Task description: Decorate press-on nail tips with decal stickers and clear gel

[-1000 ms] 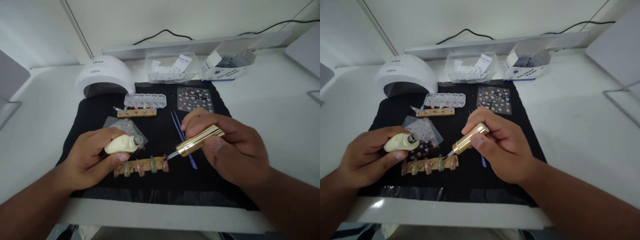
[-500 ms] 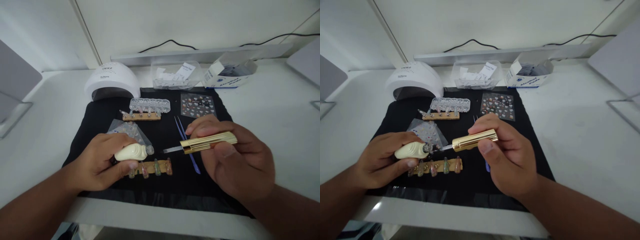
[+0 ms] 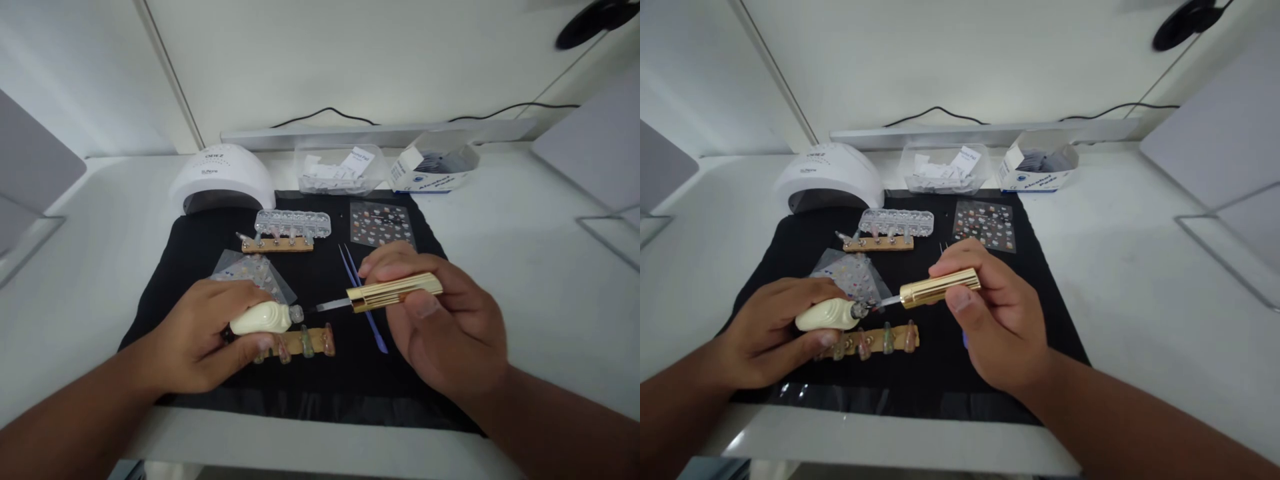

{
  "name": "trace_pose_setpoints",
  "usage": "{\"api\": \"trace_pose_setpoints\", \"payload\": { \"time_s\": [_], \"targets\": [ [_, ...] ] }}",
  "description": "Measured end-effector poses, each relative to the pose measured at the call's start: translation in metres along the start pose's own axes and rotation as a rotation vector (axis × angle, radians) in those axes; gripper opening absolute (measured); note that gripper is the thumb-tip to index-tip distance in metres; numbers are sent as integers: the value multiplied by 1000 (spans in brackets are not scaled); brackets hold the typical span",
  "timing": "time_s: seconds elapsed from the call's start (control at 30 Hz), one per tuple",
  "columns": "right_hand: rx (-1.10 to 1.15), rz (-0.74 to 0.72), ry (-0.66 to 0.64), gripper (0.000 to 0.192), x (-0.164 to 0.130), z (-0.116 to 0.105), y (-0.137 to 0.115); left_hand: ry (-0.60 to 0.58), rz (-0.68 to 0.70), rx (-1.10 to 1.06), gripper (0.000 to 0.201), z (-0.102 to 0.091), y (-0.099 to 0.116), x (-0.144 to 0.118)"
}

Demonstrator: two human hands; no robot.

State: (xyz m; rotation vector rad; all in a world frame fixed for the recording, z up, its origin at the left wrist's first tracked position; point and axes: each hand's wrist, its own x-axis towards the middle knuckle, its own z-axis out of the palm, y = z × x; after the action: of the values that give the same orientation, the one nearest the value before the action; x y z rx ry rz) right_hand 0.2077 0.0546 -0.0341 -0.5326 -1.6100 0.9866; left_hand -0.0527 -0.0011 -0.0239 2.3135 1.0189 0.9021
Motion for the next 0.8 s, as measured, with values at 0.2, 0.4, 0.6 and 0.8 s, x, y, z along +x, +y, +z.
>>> {"api": "trace_pose_setpoints", "payload": {
  "time_s": [0.2,0.4,0.6,0.8],
  "targets": [
    [-17,6,-35,20,-3,-2,3,-7,4,23,11,-1,1,2],
    [-75,-26,-122,18,0,3,-2,-6,37,13,7,-1,2,6],
    [-194,-206,-345,20,8,8,-24,55,148,21,10,-3,17,4],
    [-263,-272,-440,17,1,9,-81,53,183,11,19,-8,54,-11]
  ]
}}
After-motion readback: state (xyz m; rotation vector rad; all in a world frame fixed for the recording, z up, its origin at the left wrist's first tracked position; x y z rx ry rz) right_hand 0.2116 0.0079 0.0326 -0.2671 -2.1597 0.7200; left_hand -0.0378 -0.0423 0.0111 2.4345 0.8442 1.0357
